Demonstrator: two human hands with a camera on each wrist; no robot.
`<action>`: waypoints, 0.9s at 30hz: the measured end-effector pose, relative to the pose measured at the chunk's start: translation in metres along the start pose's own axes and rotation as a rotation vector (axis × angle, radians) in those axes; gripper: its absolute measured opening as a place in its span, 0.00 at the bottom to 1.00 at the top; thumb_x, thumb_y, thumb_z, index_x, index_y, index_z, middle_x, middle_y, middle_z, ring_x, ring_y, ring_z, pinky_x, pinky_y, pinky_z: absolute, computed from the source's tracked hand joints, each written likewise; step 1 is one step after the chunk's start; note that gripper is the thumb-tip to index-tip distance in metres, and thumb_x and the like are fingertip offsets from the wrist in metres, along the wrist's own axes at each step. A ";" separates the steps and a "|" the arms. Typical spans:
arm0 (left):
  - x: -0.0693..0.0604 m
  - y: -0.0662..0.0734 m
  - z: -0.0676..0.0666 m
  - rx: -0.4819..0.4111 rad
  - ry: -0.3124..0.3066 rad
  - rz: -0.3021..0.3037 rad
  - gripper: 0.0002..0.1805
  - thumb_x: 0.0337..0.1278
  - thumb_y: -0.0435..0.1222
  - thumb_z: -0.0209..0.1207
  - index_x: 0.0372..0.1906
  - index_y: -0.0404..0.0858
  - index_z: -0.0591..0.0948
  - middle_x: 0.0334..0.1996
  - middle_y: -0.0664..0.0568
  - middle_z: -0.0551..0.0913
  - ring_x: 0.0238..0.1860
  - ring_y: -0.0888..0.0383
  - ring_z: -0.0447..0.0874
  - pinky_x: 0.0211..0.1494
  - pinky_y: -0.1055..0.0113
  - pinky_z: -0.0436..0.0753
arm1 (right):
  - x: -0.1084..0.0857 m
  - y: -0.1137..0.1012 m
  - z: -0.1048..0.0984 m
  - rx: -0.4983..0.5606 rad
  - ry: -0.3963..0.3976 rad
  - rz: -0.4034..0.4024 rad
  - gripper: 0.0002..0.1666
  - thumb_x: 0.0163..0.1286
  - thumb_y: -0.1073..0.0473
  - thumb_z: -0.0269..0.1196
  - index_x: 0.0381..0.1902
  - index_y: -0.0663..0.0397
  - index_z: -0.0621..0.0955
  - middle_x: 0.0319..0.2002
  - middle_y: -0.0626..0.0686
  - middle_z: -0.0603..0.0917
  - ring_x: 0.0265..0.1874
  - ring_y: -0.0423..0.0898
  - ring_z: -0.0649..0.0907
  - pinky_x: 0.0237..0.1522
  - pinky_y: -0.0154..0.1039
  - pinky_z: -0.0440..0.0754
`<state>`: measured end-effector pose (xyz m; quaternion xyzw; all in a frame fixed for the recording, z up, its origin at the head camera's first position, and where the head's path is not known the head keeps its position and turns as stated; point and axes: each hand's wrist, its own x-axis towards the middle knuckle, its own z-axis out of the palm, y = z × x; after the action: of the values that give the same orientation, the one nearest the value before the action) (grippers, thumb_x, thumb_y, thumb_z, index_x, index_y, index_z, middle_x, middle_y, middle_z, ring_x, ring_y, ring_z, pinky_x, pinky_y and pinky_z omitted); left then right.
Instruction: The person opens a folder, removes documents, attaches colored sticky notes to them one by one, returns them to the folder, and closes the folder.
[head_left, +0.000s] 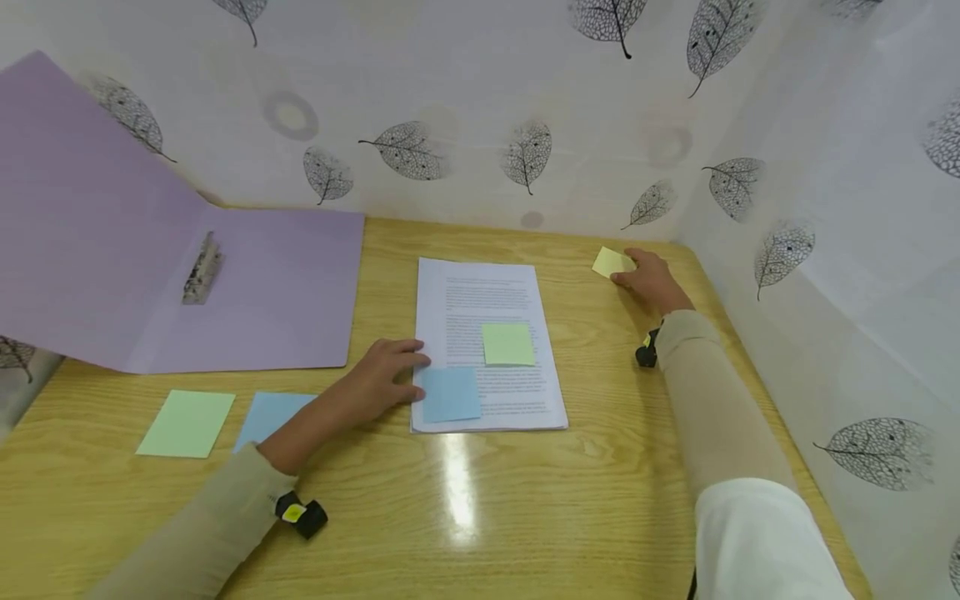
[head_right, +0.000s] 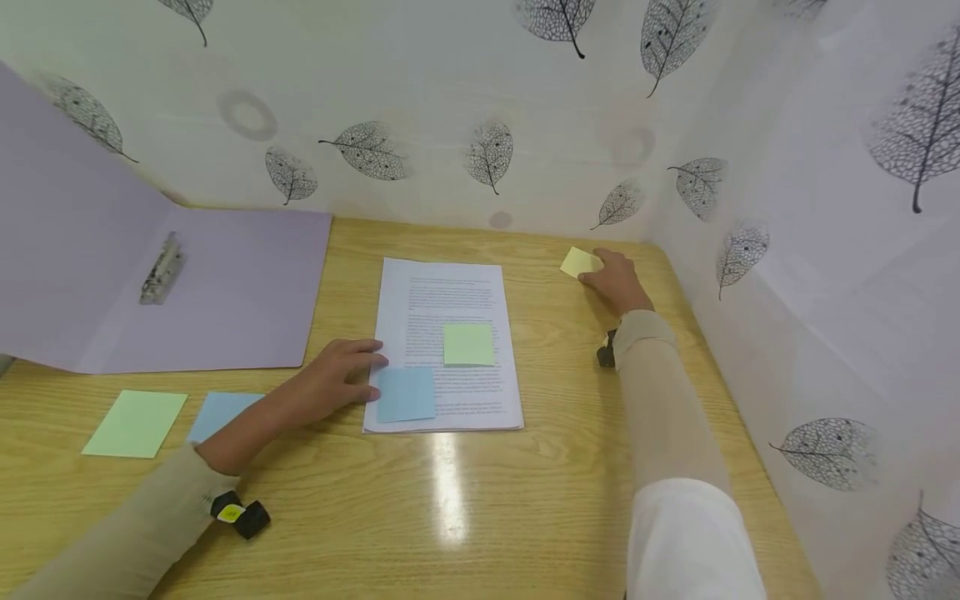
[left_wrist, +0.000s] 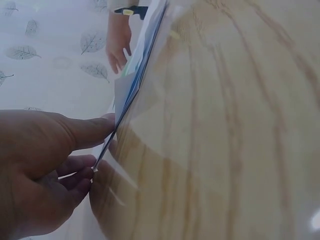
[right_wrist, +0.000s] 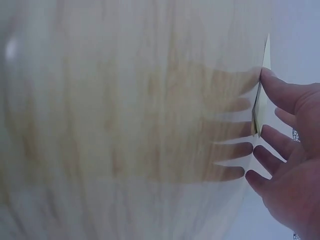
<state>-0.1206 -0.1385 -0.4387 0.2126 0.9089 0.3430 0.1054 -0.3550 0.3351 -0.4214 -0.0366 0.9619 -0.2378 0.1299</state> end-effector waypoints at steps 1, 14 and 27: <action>0.000 0.000 0.000 0.004 0.001 0.002 0.26 0.64 0.39 0.66 0.64 0.32 0.78 0.73 0.36 0.67 0.73 0.34 0.60 0.72 0.39 0.65 | 0.000 -0.001 0.000 -0.004 0.003 -0.004 0.44 0.77 0.52 0.59 0.79 0.63 0.54 0.75 0.71 0.59 0.72 0.69 0.61 0.72 0.65 0.60; 0.000 0.002 -0.003 0.042 0.003 0.034 0.25 0.63 0.38 0.67 0.63 0.33 0.80 0.72 0.35 0.68 0.72 0.33 0.62 0.71 0.39 0.67 | -0.012 -0.011 0.008 0.000 0.007 -0.075 0.41 0.78 0.48 0.56 0.78 0.64 0.57 0.76 0.70 0.58 0.75 0.68 0.57 0.75 0.64 0.55; -0.001 0.005 0.001 0.056 0.032 0.050 0.25 0.61 0.36 0.68 0.63 0.35 0.80 0.72 0.35 0.66 0.71 0.33 0.61 0.71 0.38 0.66 | -0.065 -0.070 0.068 -0.006 -0.214 -0.424 0.47 0.70 0.42 0.65 0.79 0.53 0.61 0.78 0.60 0.60 0.78 0.62 0.56 0.77 0.61 0.53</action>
<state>-0.1183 -0.1349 -0.4356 0.2328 0.9141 0.3233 0.0763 -0.2733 0.2515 -0.4314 -0.2634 0.9141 -0.2516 0.1783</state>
